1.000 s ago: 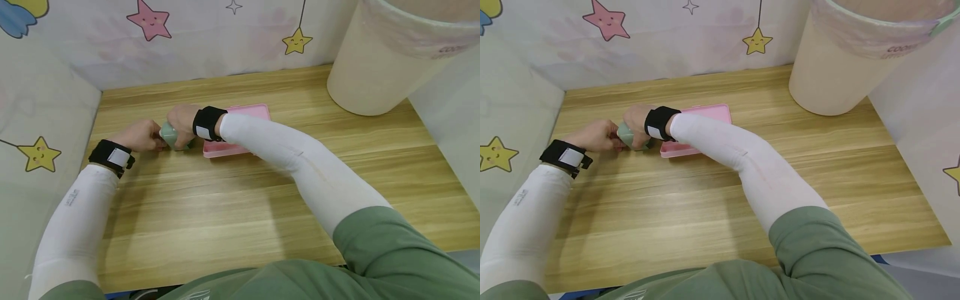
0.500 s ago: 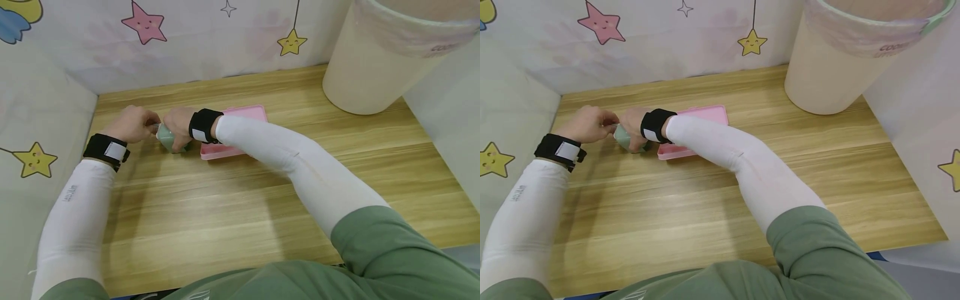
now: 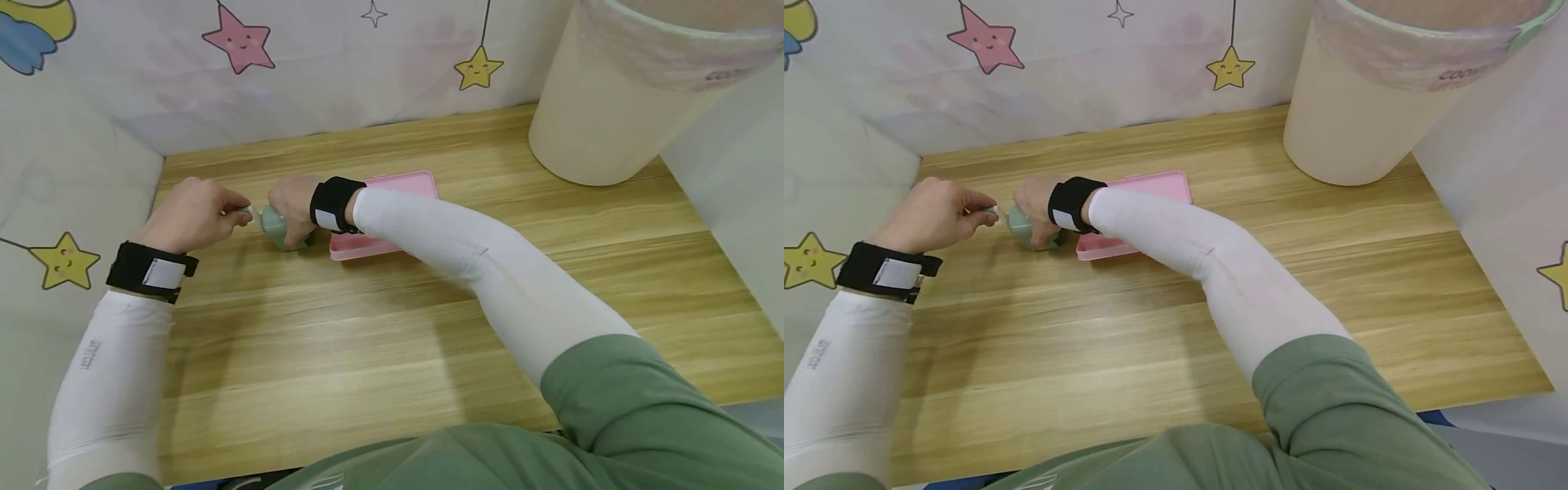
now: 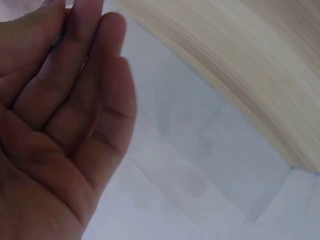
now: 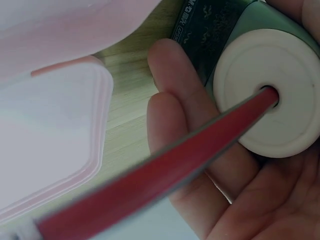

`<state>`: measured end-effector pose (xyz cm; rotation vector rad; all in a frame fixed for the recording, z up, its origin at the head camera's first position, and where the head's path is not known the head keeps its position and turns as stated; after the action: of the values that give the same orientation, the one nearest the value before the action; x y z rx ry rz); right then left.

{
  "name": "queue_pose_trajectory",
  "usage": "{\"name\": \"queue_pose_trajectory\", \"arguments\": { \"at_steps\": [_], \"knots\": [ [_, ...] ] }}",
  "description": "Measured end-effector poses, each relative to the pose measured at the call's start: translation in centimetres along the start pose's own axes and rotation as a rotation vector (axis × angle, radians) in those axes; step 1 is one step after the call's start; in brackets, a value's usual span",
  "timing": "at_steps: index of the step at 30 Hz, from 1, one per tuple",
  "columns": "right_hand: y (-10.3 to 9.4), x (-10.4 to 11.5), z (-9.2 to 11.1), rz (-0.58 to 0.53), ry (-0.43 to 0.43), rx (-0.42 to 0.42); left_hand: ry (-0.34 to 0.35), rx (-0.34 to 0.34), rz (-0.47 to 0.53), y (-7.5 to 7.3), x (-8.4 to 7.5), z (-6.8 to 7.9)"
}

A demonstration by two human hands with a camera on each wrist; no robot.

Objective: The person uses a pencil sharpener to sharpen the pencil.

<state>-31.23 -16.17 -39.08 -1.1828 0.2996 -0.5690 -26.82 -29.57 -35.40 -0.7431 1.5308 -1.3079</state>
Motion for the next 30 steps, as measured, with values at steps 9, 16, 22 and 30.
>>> {"name": "queue_pose_trajectory", "arguments": {
  "at_steps": [9,16,22,30],
  "knots": [
    [-0.2,0.2,0.1,-0.005,-0.03,0.008,0.034,0.107,-0.001,0.1,-0.7,0.7],
    [-0.2,0.2,0.0,0.004,-0.036,-0.016,0.038,0.12,-0.015,0.1,-1.2,0.7],
    [-0.3,0.4,-0.1,-0.001,-0.012,0.001,0.011,0.155,-0.006,0.2,-1.2,1.2],
    [0.0,0.2,-0.2,-0.006,0.01,0.005,0.043,0.254,0.051,2.5,-1.3,1.6]
  ]
}}
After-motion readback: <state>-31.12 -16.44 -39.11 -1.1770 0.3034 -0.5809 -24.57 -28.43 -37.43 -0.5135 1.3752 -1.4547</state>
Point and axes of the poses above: each hand's wrist, its own z-axis away from the middle knuckle, its own y-axis out of the palm, x = y × z, the point moved 6 cm from there along -z, towards the middle knuckle, and after that the axes turned 4 degrees about z, right-handed, at the moved point
